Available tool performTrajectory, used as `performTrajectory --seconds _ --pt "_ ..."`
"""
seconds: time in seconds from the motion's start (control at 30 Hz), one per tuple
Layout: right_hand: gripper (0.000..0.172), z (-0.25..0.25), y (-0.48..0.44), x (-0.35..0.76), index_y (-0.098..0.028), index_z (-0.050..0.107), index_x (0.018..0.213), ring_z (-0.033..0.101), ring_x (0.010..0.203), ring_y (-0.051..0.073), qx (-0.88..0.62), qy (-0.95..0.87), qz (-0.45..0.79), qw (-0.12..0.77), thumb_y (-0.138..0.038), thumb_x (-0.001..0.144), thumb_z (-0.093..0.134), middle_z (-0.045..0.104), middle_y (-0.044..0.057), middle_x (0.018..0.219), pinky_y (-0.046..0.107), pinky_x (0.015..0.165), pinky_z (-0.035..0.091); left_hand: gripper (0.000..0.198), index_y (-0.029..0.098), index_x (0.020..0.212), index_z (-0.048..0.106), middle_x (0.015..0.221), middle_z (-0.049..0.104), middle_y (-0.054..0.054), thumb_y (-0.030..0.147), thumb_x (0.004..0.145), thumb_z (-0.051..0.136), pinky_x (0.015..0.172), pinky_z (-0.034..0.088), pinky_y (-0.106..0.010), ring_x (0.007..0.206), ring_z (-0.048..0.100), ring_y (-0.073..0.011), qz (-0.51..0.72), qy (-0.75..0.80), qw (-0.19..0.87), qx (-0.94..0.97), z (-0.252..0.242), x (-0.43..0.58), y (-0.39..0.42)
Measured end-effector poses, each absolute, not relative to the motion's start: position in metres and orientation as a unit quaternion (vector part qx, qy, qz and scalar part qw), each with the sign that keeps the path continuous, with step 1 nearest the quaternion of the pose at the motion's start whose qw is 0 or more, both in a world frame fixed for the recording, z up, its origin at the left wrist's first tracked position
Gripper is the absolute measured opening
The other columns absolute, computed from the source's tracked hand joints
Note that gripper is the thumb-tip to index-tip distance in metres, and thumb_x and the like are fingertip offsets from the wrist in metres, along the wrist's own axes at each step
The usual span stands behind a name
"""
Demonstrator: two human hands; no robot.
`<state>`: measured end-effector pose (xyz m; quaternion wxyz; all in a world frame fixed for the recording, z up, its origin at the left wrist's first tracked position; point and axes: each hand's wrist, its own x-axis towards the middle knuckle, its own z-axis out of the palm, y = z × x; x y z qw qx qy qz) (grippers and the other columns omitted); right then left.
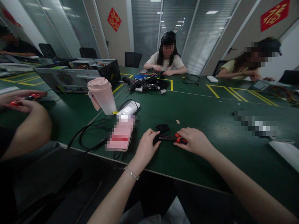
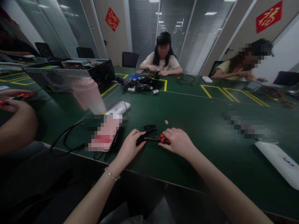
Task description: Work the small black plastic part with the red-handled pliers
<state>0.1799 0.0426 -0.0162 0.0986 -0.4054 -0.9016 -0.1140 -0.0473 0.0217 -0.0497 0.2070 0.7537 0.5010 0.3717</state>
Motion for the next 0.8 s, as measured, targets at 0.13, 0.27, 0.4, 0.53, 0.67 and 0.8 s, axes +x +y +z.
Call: performTrajectory --seconds 0.13,0.27,0.4,0.53,0.67,0.8 --pt "0.042 -0.0154 0.0430 0.1810 -0.015 0.061 0.092 0.056 0.076 0.019 -0.406 -0.902 -0.111 0.094 -0.053 0.079 0.046 0.063 0.010 0.086 0.030 0.062 0.041 0.035 0.019 0.109 0.056 0.093 0.050 -0.003 0.011 0.075 0.059 0.079 0.047 -0.034 0.085 0.054 -0.0170 0.370 0.503 0.205 0.754 -0.0496 -0.0478 0.0211" --pt "0.037 -0.0135 0.0426 0.1799 -0.016 0.061 0.090 0.056 0.074 0.018 -0.408 -0.901 -0.113 0.094 -0.049 0.080 0.047 0.063 0.009 0.084 0.029 0.061 0.040 0.036 0.020 0.109 0.056 0.094 0.050 -0.003 0.011 0.075 0.059 0.078 0.048 -0.033 0.083 0.054 -0.0164 0.371 0.502 0.206 0.753 -0.0501 -0.0486 0.0210" --pt "0.036 -0.0139 0.0421 0.1789 -0.016 0.062 0.089 0.056 0.073 0.018 -0.410 -0.899 -0.114 0.101 -0.048 0.080 0.046 0.063 0.009 0.084 0.029 0.060 0.040 0.036 0.020 0.109 0.056 0.093 0.050 -0.003 0.011 0.074 0.059 0.076 0.048 -0.033 0.082 0.055 -0.0162 0.372 0.501 0.207 0.754 -0.0500 -0.0489 0.0214" --pt "0.036 -0.0137 0.0420 0.1790 -0.016 0.061 0.090 0.056 0.074 0.018 -0.416 -0.898 -0.105 0.094 -0.048 0.080 0.047 0.063 0.009 0.085 0.029 0.062 0.041 0.035 0.019 0.109 0.056 0.093 0.050 -0.003 0.011 0.075 0.058 0.078 0.047 -0.033 0.085 0.054 -0.0166 0.374 0.497 0.208 0.755 -0.0512 -0.0488 0.0220" --pt "0.035 -0.0126 0.0427 0.1793 -0.016 0.061 0.090 0.056 0.074 0.018 -0.410 -0.901 -0.110 0.094 -0.047 0.080 0.047 0.063 0.009 0.083 0.029 0.062 0.040 0.036 0.020 0.109 0.056 0.094 0.050 -0.003 0.011 0.074 0.059 0.081 0.046 -0.035 0.086 0.054 -0.0169 0.376 0.497 0.208 0.754 -0.0527 -0.0487 0.0227" --pt "0.035 -0.0147 0.0435 0.1799 -0.016 0.061 0.089 0.056 0.074 0.018 -0.410 -0.899 -0.114 0.102 -0.047 0.079 0.047 0.063 0.008 0.082 0.029 0.061 0.040 0.036 0.020 0.109 0.056 0.093 0.050 -0.003 0.011 0.074 0.059 0.079 0.046 -0.034 0.085 0.054 -0.0166 0.376 0.499 0.211 0.751 -0.0515 -0.0480 0.0226"
